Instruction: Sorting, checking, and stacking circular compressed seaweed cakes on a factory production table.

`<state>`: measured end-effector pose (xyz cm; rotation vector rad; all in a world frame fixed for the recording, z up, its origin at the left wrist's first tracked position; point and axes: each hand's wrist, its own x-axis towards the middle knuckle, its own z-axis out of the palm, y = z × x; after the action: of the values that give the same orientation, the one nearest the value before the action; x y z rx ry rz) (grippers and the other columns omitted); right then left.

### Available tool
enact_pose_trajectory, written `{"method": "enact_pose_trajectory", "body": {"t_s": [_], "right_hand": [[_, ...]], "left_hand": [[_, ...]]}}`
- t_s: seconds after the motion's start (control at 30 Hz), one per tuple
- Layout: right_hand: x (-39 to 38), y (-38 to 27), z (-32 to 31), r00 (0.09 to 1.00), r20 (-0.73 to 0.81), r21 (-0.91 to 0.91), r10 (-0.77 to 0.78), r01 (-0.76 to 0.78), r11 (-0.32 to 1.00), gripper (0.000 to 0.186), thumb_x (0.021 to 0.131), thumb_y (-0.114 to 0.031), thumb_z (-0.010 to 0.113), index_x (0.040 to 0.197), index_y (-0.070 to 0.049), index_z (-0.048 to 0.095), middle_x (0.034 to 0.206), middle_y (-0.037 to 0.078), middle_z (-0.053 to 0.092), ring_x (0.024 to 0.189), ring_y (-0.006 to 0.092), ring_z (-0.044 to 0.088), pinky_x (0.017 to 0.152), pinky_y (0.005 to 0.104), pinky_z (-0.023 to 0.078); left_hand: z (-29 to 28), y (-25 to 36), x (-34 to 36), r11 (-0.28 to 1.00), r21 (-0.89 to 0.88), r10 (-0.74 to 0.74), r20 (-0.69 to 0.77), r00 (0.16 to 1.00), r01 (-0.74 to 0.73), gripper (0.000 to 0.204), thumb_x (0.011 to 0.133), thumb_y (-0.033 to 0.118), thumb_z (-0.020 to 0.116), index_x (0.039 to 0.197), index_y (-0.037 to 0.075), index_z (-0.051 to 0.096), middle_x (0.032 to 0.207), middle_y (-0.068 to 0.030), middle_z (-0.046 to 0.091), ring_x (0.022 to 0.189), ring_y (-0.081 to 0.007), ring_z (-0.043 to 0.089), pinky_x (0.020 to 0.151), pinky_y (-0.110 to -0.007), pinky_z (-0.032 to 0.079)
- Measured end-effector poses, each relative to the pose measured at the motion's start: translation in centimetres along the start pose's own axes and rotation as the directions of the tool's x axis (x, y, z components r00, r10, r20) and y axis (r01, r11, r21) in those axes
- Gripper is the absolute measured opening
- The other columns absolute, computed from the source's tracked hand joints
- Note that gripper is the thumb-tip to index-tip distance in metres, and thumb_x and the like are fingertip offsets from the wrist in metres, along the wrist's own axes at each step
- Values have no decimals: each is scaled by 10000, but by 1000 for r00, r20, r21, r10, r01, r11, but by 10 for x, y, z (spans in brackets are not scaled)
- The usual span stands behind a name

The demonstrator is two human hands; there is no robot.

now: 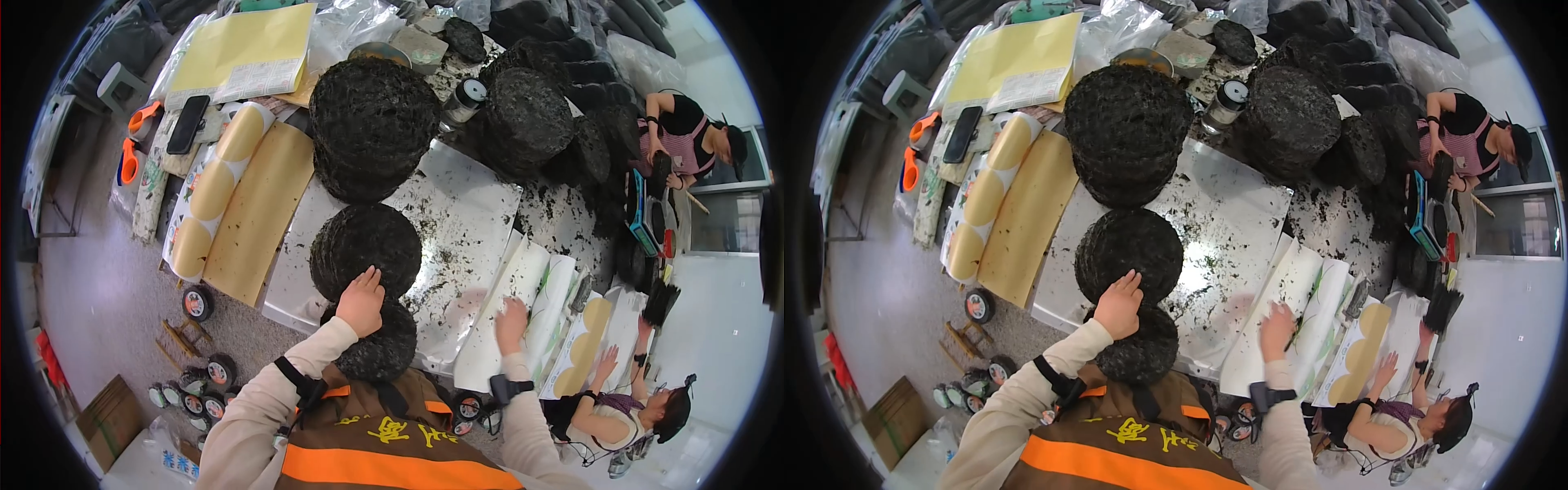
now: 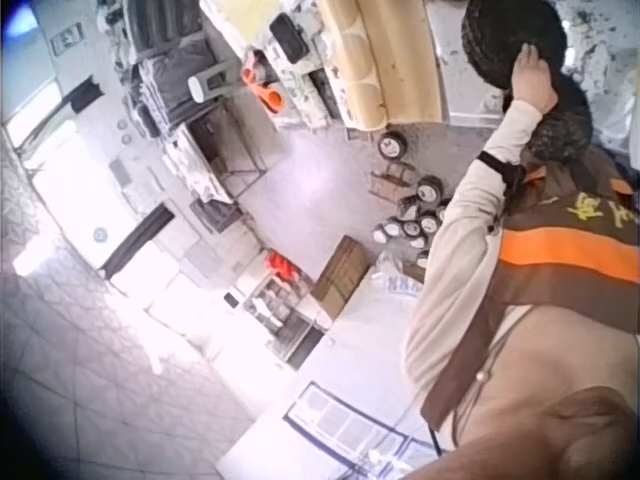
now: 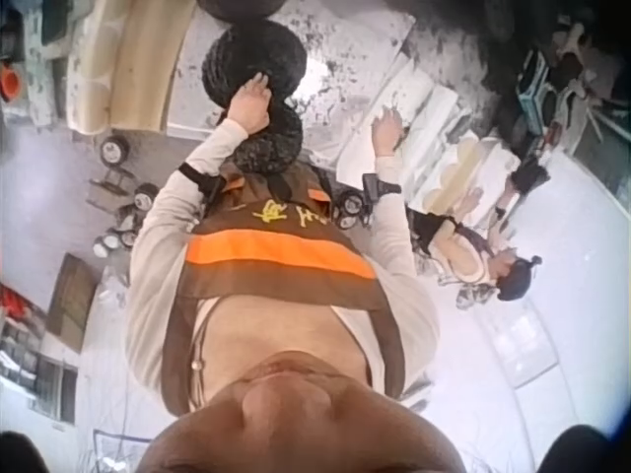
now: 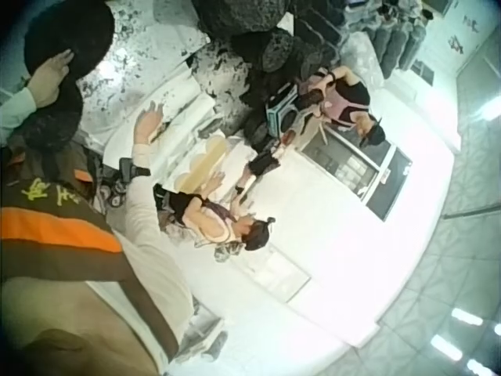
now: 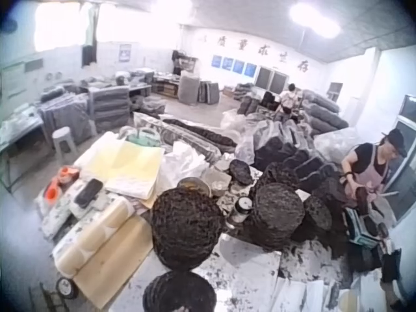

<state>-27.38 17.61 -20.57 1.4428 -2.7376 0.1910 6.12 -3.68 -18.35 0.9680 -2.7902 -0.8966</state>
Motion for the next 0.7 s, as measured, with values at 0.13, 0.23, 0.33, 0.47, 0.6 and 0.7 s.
{"method": "enact_pose_trajectory", "body": {"t_s": [0.13,0.23,0.33,0.47,0.6,0.7], "right_hand": [[63,-208,-26,868,81,820,-490,221,527,193,815,-100,671,992,-44,725,889,122,675,860,283,642,751,354,505],[81,-284,10,614,-114,704,-781,605,372,107,774,-122,628,824,-73,709,837,81,658,828,259,647,730,364,528],[83,-315,35,516,68,517,-854,714,473,57,755,-124,612,725,-89,645,793,72,633,828,254,644,740,360,535],[81,-324,38,480,92,427,-872,773,470,67,783,-104,594,719,-92,614,797,89,622,833,286,635,747,375,529],[95,-295,20,760,195,792,-620,251,557,114,866,-139,614,911,-37,636,892,140,643,869,358,622,732,423,503],[88,-223,-5,935,225,768,-275,4,640,115,890,-117,634,956,-23,628,895,137,655,779,270,669,695,368,514]], "left_hand": [[0,-2,-6,997,66,38,-51,998,-35,396,669,81,608,1040,-59,617,1344,-232,524,1338,-372,424,1091,-452,362],[-5,3,0,999,-2,32,-18,999,-32,390,655,102,616,1016,-44,638,1194,-226,599,1223,-389,505,1044,-449,401],[-4,2,-2,996,-88,-8,25,1000,10,391,634,118,624,996,-27,652,1040,-219,645,1082,-407,568,996,-452,429],[4,-7,-9,994,-106,8,-31,1000,-11,385,624,112,620,986,-16,656,986,-214,655,1028,-414,588,1009,-456,419],[4,-8,-7,992,-119,26,-180,983,-48,370,632,85,610,985,-20,649,1139,-214,638,1145,-407,565,1069,-444,377],[5,-21,-11,985,-168,5,-136,991,-28,380,639,63,598,1006,-23,646,1272,-213,595,1250,-377,523,1059,-435,399]]}}
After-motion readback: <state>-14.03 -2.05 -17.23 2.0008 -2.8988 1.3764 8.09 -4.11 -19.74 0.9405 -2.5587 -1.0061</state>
